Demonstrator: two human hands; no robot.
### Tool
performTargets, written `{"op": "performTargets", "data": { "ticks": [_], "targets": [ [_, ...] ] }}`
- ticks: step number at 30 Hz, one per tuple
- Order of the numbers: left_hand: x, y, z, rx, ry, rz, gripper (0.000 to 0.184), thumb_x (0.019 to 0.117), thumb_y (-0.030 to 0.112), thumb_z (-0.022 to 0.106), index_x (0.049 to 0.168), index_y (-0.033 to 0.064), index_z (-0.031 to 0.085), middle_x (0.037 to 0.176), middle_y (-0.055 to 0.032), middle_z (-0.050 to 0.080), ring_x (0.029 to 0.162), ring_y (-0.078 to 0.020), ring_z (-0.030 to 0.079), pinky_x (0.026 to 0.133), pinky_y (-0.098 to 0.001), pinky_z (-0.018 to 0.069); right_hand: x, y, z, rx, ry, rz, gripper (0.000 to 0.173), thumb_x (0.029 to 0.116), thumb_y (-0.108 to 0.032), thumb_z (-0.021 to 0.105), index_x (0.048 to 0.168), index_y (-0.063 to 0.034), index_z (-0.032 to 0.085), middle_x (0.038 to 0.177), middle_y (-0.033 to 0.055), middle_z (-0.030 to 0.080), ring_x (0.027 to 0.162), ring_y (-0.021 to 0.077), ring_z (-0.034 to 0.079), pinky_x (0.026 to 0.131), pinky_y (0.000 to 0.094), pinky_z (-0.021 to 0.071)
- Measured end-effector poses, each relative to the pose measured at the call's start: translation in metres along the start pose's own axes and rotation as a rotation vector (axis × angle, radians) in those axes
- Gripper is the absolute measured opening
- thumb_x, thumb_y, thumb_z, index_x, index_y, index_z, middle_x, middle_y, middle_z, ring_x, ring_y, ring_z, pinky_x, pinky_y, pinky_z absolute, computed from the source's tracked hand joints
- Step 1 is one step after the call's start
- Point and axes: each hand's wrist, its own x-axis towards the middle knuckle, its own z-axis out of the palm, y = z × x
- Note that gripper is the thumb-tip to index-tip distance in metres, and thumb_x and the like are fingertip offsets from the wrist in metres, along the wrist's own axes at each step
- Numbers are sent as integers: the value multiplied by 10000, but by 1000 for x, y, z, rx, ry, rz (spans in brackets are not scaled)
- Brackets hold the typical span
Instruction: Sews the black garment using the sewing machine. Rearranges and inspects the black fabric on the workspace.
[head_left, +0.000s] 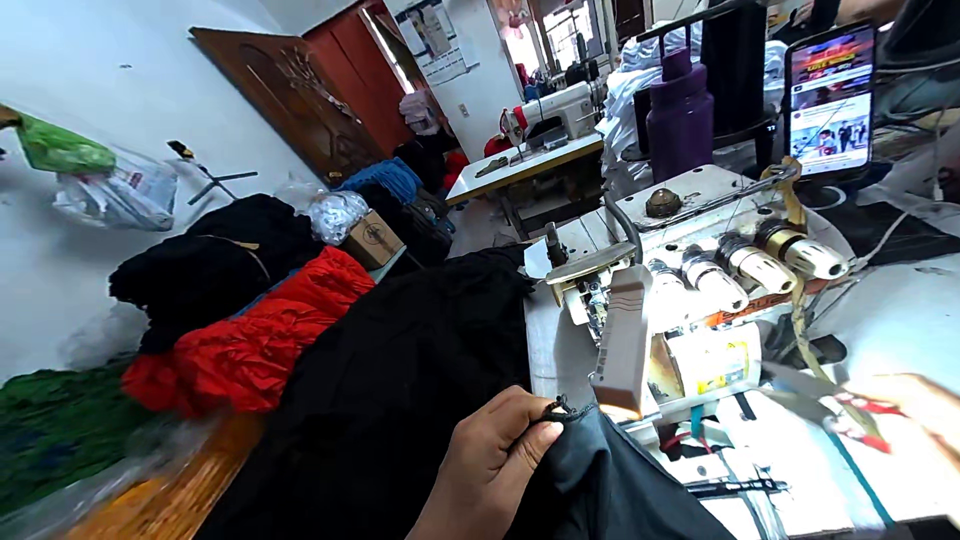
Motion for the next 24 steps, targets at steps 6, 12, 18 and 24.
{"op": "performTargets", "data": {
  "ticks": [6, 12, 18, 24],
  "targets": [
    [-3, -8, 1, 55, 47, 42, 258, 1031, 256, 569, 955, 52, 706, 870, 12, 663, 874, 53, 609, 803, -92, 494, 37, -46, 52, -22, 78, -183, 370, 955, -359, 629, 1214, -123, 748, 858, 142, 695, 594, 288, 655, 495, 457, 528],
    [-5, -8, -1, 68, 48, 56, 255, 1033, 257, 565, 962, 56, 706, 851, 11, 654, 852, 48, 606, 782, -87, 490, 64, -59, 82, -197, 253, -424, 289, 965, -342, 529, 940, -151, 745, 647, 28, 570, 515, 205, 607, 407, 341, 466],
    [-5, -5, -4, 55, 48, 73, 266, 1037, 291, 569, 970, 75, 708, 873, 22, 671, 874, 56, 621, 794, -82, 502, 59, -63, 81, 16, 280, -506, 291, 1026, -344, 528, 1008, -153, 747, 704, 20, 626, 590, 169, 612, 478, 306, 478],
    [-2, 8, -9, -122, -155, 163, 311, 1047, 310, 543, 966, 31, 652, 898, -40, 635, 896, 5, 611, 816, -109, 490, 18, -22, 49, 71, 0, -334, 271, 1020, -162, 601, 1235, -64, 733, 901, 191, 726, 793, 352, 717, 688, 477, 583]
  ]
}}
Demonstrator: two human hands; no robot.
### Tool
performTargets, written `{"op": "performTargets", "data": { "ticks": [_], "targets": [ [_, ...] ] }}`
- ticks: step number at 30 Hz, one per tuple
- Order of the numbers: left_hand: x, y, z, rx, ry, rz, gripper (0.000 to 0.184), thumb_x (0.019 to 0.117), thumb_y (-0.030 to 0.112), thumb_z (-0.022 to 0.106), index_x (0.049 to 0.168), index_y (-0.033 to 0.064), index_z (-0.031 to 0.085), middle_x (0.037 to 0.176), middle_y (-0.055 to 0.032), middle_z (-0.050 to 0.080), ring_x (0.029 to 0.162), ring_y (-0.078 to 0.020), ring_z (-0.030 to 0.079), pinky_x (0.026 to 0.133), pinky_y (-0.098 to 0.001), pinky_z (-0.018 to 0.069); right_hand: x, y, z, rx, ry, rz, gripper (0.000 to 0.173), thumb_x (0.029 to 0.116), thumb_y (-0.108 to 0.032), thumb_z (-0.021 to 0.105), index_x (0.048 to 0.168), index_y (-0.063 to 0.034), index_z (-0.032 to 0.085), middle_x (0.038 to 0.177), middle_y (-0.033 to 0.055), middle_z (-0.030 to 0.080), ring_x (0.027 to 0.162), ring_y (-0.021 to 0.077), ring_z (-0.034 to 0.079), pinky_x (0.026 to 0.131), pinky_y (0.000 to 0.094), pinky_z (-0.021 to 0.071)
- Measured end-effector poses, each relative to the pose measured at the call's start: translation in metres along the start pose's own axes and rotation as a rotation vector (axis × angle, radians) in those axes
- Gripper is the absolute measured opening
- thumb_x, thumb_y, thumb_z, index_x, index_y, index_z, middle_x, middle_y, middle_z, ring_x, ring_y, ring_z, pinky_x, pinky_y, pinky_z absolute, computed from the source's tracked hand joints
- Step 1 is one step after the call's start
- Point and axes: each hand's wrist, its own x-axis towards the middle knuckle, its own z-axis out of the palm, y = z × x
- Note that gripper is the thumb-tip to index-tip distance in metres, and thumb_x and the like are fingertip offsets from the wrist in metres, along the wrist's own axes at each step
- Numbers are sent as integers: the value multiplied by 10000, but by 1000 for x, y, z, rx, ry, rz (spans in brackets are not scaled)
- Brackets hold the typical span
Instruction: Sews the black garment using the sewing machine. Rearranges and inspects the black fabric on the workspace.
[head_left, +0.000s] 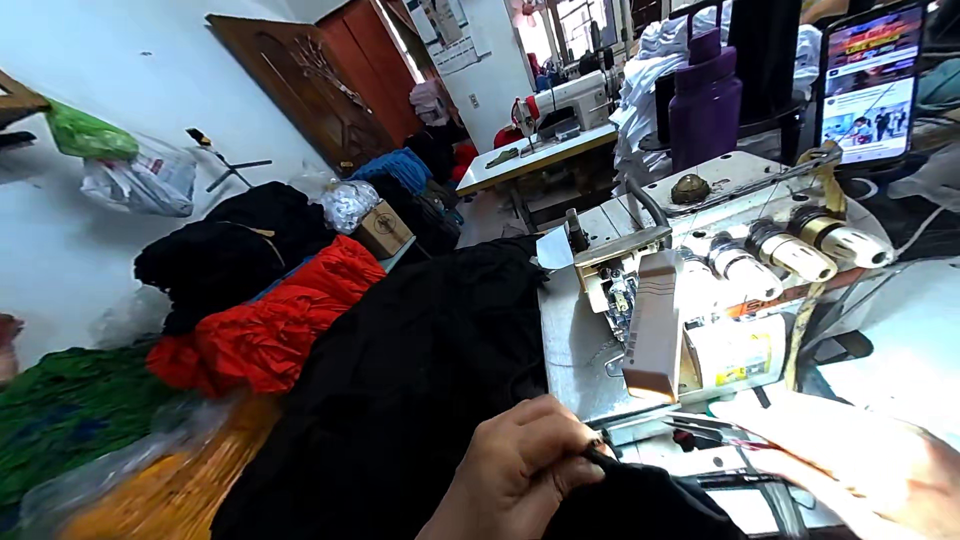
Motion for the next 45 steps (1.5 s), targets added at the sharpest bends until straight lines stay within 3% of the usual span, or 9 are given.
{"op": "performTargets", "data": {
  "ticks": [4, 7, 11, 18, 23, 27, 31, 41, 45],
  "targets": [
    [11, 17, 10, -40, -110, 70, 299, 1053, 270, 536, 938, 17, 647, 889, -82, 630, 923, -82, 620, 859, -166, 485, -31, 16, -21, -95, -91, 218, 249, 1033, -111, 560, 1137, 9, 751, 997, 265, 734, 930, 478, 709, 876, 629, 521],
    [21, 12, 24, 35, -121, 96, 291, 1051, 237, 548, 908, 16, 670, 849, -91, 665, 891, -114, 632, 817, -195, 482, -61, 59, -9, -366, 1, 156, 186, 926, 1, 640, 1047, -32, 777, 887, 204, 735, 865, 430, 724, 858, 630, 529],
    [29, 1, 34, 13, -131, 40, 292, 1030, 205, 572, 866, -14, 674, 826, -84, 655, 864, -60, 620, 818, -140, 476, -66, 52, -5, -322, 50, 242, 193, 918, -66, 683, 1083, -14, 769, 1073, 259, 723, 1104, 529, 653, 969, 773, 399],
    [29, 5, 35, -9, -116, -45, 243, 1008, 181, 610, 1008, -34, 723, 917, -92, 709, 897, -17, 636, 843, -114, 483, -21, -35, 32, 491, 79, 221, 349, 992, -190, 643, 1234, 57, 693, 1174, 203, 736, 1096, 314, 710, 980, 462, 537],
    [19, 5, 33, 27, -52, -210, 406, 940, 237, 693, 1239, -34, 644, 841, -20, 702, 733, 21, 617, 715, -119, 509, -15, -46, 35, 741, -99, 236, 169, 956, -46, 610, 956, 81, 721, 853, 190, 724, 783, 205, 696, 740, 357, 549],
    [12, 9, 36, 96, -114, -144, 538, 956, 272, 678, 1359, -72, 583, 803, -63, 711, 704, -101, 627, 735, -241, 521, -7, -39, 25, 778, -75, 342, 358, 966, -182, 672, 1230, 59, 673, 1180, 196, 702, 968, 183, 717, 823, 317, 592],
    [9, 14, 46, 242, -85, -16, 510, 945, 239, 689, 1324, -91, 603, 831, -77, 735, 725, -155, 660, 763, -296, 527, 4, -36, 31, 758, 113, 315, 444, 968, -253, 672, 1334, -7, 627, 1259, 104, 687, 851, -26, 654, 659, 127, 518],
    [-3, 17, 53, 365, -8, 29, 438, 985, 327, 631, 1276, 2, 664, 830, -51, 733, 756, -156, 627, 815, -288, 461, 11, -35, 34, 837, 52, 90, 126, 930, -96, 692, 924, 13, 756, 910, 70, 729, 876, -43, 634, 797, 91, 480],
    [-5, 20, 50, 237, -25, -80, 269, 945, 291, 682, 1014, 46, 768, 868, -56, 754, 855, -126, 679, 869, -266, 486, 12, -29, 32, 694, 86, -59, 152, 962, -127, 667, 932, -8, 756, 874, 98, 721, 857, 34, 647, 786, 118, 477]
  ]
}}
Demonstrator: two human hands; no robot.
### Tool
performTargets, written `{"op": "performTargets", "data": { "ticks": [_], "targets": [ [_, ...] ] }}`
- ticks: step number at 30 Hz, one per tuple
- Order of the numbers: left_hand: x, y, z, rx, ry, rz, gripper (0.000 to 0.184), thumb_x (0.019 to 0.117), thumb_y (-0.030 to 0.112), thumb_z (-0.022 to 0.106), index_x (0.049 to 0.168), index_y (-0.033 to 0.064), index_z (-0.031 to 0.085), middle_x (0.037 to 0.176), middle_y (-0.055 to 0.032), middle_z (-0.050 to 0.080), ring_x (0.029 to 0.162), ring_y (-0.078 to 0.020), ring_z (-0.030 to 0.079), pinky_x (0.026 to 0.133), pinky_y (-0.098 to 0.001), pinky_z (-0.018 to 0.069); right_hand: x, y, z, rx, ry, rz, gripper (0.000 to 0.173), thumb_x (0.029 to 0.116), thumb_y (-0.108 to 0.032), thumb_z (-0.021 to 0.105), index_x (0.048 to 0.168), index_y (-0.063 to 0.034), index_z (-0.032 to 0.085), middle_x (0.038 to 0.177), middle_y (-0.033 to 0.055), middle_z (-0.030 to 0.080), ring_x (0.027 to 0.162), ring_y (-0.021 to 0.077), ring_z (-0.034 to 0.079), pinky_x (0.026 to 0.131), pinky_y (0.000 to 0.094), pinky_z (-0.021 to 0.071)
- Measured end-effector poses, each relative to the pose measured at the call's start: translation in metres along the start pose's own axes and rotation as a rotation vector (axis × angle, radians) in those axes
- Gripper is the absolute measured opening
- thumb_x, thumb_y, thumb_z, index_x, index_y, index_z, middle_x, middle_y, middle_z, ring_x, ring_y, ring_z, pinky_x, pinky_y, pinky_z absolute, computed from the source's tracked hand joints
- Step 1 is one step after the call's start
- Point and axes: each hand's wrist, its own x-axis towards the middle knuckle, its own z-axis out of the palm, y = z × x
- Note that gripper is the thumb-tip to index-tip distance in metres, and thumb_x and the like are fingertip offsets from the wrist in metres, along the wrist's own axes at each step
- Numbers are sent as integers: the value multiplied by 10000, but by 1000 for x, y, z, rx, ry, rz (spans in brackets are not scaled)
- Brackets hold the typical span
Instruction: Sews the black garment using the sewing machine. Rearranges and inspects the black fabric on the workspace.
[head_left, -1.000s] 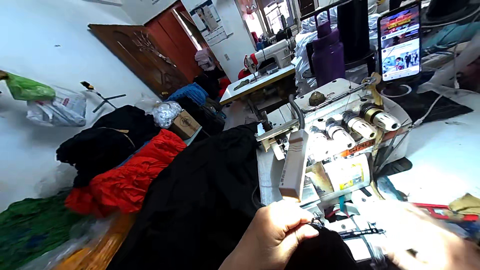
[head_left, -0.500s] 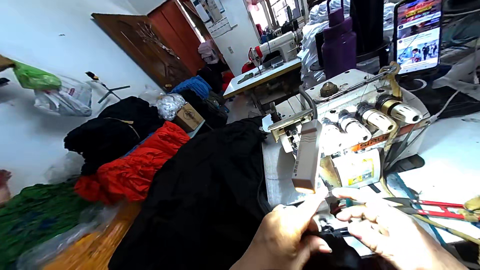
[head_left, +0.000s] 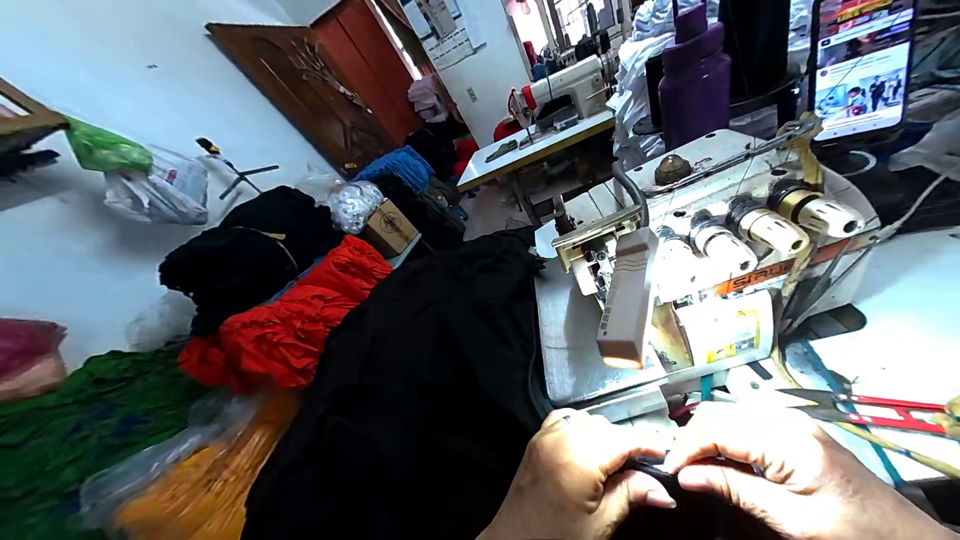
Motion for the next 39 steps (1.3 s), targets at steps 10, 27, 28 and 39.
{"op": "performTargets", "data": {
  "ticks": [10, 27, 28, 39],
  "targets": [
    [-9, -2, 1, -105, 40, 4, 233, 970, 245, 670, 882, 38, 731, 847, -66, 717, 938, -106, 659, 934, -233, 462, 18, 21, 5, -74, -42, -282, 232, 1047, -234, 570, 937, -81, 705, 891, 56, 698, 964, 98, 645, 903, 202, 466],
    [-7, -6, 20, -67, 255, -49, 160, 967, 193, 684, 932, 48, 740, 886, -53, 720, 916, -63, 660, 882, -179, 500, -10, 14, 35, 348, 136, 276, 114, 937, -28, 621, 952, 21, 723, 943, -13, 722, 904, -86, 633, 833, 102, 517],
    [-6, -6, 20, -71, 248, -66, 159, 965, 179, 683, 942, 39, 755, 887, -58, 729, 910, -66, 663, 872, -179, 505, -11, 12, 34, 310, 144, 276, 124, 940, -28, 615, 952, 31, 723, 932, 7, 721, 898, -82, 631, 830, 102, 513],
    [8, -13, 20, -86, 214, -60, 123, 942, 138, 668, 920, 42, 742, 870, -44, 721, 896, -34, 657, 836, -144, 505, -16, -5, 29, 125, 212, 365, 155, 941, -82, 668, 997, 27, 764, 948, 81, 739, 908, -26, 648, 843, 125, 498]
  ]
}}
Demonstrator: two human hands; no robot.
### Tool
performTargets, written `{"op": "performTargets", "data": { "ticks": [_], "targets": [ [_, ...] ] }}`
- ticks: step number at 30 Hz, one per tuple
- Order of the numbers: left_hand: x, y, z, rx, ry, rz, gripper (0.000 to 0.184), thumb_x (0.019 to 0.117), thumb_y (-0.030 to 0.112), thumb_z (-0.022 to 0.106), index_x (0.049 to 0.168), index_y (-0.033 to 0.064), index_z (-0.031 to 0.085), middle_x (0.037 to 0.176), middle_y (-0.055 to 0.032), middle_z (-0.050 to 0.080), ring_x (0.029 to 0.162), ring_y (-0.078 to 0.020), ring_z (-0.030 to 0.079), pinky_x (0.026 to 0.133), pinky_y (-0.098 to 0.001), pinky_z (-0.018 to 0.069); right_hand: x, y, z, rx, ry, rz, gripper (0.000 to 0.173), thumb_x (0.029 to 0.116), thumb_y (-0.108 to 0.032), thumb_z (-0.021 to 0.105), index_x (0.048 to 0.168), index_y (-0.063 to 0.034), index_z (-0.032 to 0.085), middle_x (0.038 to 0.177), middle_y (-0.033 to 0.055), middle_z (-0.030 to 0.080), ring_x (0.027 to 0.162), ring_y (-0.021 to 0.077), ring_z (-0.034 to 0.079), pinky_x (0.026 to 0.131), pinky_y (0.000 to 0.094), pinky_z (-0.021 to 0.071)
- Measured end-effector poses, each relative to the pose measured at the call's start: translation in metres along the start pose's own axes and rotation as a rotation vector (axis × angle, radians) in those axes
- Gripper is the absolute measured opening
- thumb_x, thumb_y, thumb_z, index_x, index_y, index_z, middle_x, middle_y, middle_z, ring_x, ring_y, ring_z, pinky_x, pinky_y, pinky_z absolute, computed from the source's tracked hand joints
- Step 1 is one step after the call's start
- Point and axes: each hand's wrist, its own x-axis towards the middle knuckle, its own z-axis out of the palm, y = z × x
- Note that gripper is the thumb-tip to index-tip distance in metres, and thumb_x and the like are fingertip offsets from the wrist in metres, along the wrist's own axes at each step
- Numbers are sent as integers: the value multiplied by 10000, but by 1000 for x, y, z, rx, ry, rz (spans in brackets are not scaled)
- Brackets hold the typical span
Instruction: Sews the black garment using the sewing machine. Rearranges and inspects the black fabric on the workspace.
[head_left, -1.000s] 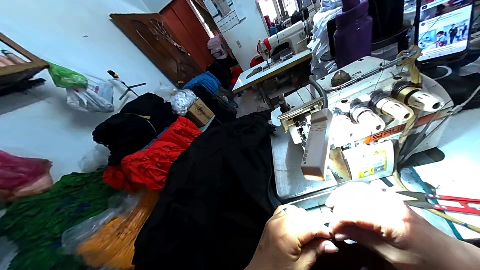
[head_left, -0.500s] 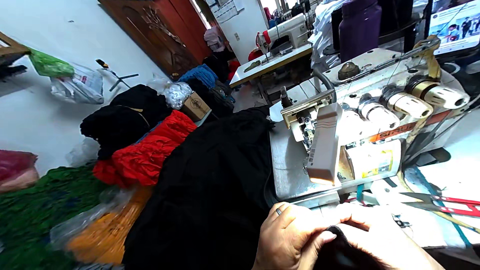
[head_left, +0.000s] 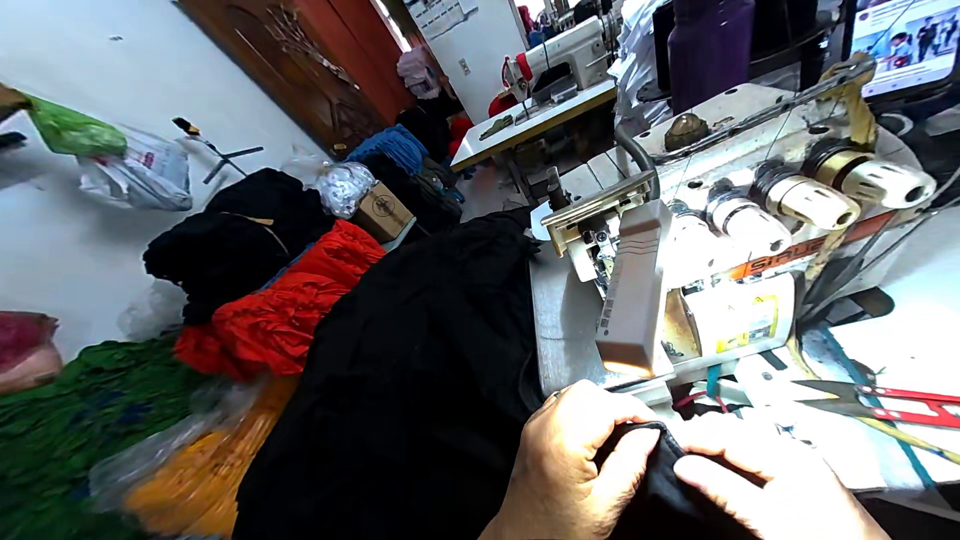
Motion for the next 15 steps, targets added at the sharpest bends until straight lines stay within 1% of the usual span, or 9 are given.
{"op": "performTargets", "data": {
  "ticks": [2, 5, 7, 11, 13, 15],
  "targets": [
    [3, -1, 0, 23, 1, 13, 125, 944, 144, 663, 912, 50, 739, 851, -37, 713, 878, -34, 651, 819, -147, 501, 1, -2, 1, -62, 36, 7, 145, 931, -86, 675, 967, 15, 772, 917, 79, 748, 871, -25, 655, 813, 127, 497],
    [8, -3, -1, 65, 15, 29, 128, 945, 152, 663, 910, 57, 741, 850, -20, 713, 864, -17, 652, 801, -135, 511, 5, -3, 1, -82, 61, 47, 147, 943, -112, 664, 949, -4, 763, 885, 27, 743, 831, -63, 639, 781, 117, 498],
    [13, -7, 0, 89, 28, 27, 139, 942, 170, 665, 897, 68, 748, 841, -3, 711, 843, -2, 646, 776, -132, 510, 8, -2, 2, -65, 83, 74, 145, 943, -117, 663, 954, -4, 753, 846, 5, 723, 778, -68, 618, 735, 115, 493],
    [21, -15, 8, 190, 79, -27, 135, 896, 202, 688, 851, 96, 758, 798, 27, 703, 792, 19, 644, 741, -116, 518, 15, 4, 9, -24, 183, 112, 83, 923, -92, 658, 984, -48, 696, 786, -97, 665, 680, -109, 573, 626, 81, 475],
    [25, -17, 10, 256, 75, -65, 134, 870, 216, 690, 833, 108, 761, 757, 43, 679, 755, 21, 632, 704, -120, 508, 19, 11, 12, -59, 254, 73, 102, 914, -115, 669, 985, -58, 715, 782, -103, 675, 685, -117, 579, 639, 76, 483],
    [29, -19, 12, 330, 55, -104, 125, 865, 231, 691, 843, 128, 757, 751, 56, 661, 740, 17, 625, 678, -129, 505, 24, 18, 14, -126, 307, 29, 148, 918, -157, 666, 1010, -64, 735, 779, -106, 687, 688, -118, 588, 647, 71, 492]
  ]
}}
